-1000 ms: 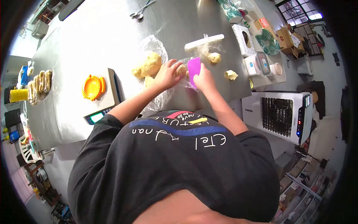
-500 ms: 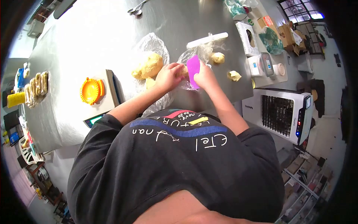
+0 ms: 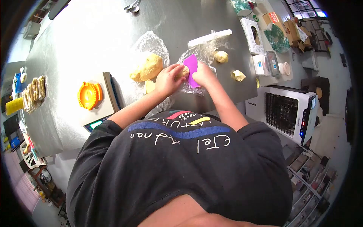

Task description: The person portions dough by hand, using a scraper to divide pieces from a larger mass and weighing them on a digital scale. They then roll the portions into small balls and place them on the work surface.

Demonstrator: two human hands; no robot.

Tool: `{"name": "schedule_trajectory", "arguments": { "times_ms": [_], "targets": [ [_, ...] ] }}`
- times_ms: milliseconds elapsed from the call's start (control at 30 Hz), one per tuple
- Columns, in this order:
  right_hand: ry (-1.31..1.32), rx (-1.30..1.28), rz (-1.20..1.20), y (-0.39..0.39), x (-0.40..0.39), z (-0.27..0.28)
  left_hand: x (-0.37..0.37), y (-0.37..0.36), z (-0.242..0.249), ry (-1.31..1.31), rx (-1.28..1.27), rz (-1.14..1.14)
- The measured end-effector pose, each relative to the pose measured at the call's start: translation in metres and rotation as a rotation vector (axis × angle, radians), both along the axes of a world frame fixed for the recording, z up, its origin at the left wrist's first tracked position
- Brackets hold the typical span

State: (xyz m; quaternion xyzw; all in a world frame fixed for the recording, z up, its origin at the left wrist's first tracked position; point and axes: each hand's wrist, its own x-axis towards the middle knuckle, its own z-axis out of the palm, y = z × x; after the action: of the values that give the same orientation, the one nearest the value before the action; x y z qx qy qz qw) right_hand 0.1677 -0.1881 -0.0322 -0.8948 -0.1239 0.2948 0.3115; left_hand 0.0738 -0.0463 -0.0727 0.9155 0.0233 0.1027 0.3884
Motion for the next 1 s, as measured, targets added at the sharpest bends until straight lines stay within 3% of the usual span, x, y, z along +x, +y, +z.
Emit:
{"name": "schedule_trajectory", "arguments": {
  "times_ms": [233,367,467,1000],
  "targets": [
    [-0.187,-0.159,-0.056,0.020,-0.026,-0.013,-0.001,0.000,-0.002,0.021,-0.017,-0.001],
    [-0.348,-0.011,-0.071,0.017,-0.027,-0.035,-0.001,0.002,-0.001,-0.005,-0.014,-0.014],
    [-0.260,-0.027,-0.064,0.010,-0.024,-0.029,-0.002,0.003,0.003,0.014,0.003,-0.036],
    [-0.294,-0.016,0.046,-0.025,0.003,-0.016,-0.001,0.005,0.000,0.062,0.013,-0.074]
  ]
}}
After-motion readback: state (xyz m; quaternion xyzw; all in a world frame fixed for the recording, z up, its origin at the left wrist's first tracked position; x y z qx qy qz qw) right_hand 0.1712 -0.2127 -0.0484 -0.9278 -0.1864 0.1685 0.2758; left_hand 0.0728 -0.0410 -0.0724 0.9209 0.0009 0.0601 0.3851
